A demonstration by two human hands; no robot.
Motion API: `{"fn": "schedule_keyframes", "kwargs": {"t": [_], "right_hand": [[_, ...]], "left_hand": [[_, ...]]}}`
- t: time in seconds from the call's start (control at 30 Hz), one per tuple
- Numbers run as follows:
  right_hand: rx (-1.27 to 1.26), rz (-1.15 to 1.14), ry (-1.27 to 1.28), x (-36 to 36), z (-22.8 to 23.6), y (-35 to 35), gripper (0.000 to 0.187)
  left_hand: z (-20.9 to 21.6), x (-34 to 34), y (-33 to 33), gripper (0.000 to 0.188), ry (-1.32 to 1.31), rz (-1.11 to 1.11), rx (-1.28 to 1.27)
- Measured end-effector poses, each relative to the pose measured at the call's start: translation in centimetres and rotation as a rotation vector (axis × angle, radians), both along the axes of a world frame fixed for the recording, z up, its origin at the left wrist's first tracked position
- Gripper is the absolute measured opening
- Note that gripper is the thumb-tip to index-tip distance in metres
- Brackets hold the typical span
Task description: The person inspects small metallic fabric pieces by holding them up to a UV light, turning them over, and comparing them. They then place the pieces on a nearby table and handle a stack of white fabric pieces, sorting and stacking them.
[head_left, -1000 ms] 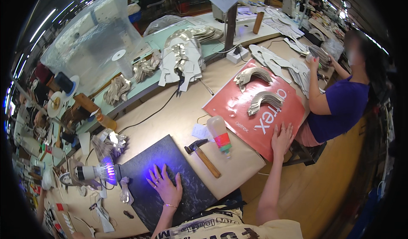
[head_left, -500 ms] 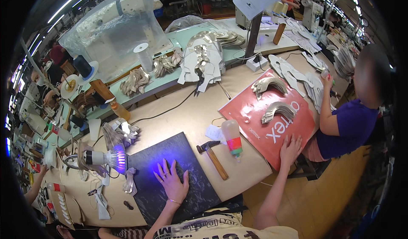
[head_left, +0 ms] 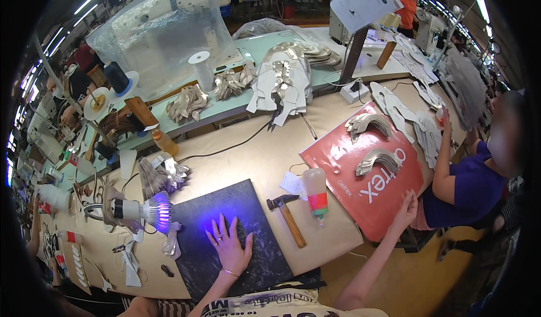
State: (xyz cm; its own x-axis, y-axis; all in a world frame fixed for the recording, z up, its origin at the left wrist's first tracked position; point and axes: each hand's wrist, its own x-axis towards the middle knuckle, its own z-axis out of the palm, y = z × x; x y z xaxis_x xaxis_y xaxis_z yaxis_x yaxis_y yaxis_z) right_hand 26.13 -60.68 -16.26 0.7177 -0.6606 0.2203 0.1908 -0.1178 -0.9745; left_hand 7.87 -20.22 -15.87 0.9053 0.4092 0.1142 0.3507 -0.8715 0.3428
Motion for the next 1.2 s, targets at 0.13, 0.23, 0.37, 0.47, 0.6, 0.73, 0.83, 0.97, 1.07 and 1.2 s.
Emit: {"fn": "schedule_keyframes", "kwargs": {"t": [0.13, 0.23, 0.37, 0.47, 0.6, 0.73, 0.83, 0.97, 1.07, 1.2], "right_hand": [[0.698, 0.481, -0.155, 1.4, 2.4, 2.2, 0.068], [1.005, 0.572, -0.204, 2.8, 2.9, 5.2, 0.09], [1.051, 0.353, -0.297, 3.9, 3.9, 7.6, 0.11], [1.113, 0.104, -0.376, 4.7, 5.4, 7.9, 0.102], [0.782, -0.055, -0.537, 5.6, 7.1, 8.2, 0.089], [0.578, -0.247, -0.51, 6.4, 7.6, 9.0, 0.064], [0.625, -0.158, -0.478, 5.6, 7.7, 8.9, 0.058], [0.758, 0.039, -0.437, 1.8, 7.9, 7.5, 0.058], [0.714, 0.082, -0.301, -2.2, 8.5, 6.2, 0.06], [0.731, 0.169, -0.193, -6.9, 9.5, 5.4, 0.062]], "left_hand": [[-0.2, -0.1, 0.1, 0.06, -0.02, -0.013, 0.006], [0.3, -0.1, 0.2, 0.056, -0.068, 0.011, -0.116], [1.7, 1.1, -0.3, 0.05, -0.264, -0.052, -0.328], [3.4, 3.8, -0.8, 0.035, -0.387, -0.167, -0.371], [5.8, 9.9, -1.7, 0.02, -0.489, -0.342, -0.473], [7.8, 17.5, -3.3, 0.019, -0.505, -0.459, -0.829], [9.0, 23.6, -4.1, 0.035, -0.341, -0.512, -1.07], [8.7, 30.5, -6.0, 0.057, -0.064, -0.564, -1.463], [7.5, 32.3, -8.5, 0.072, 0.245, -0.513, -1.684], [6.6, 29.7, -12.7, 0.09, 0.55, -0.68, -1.961]]}}
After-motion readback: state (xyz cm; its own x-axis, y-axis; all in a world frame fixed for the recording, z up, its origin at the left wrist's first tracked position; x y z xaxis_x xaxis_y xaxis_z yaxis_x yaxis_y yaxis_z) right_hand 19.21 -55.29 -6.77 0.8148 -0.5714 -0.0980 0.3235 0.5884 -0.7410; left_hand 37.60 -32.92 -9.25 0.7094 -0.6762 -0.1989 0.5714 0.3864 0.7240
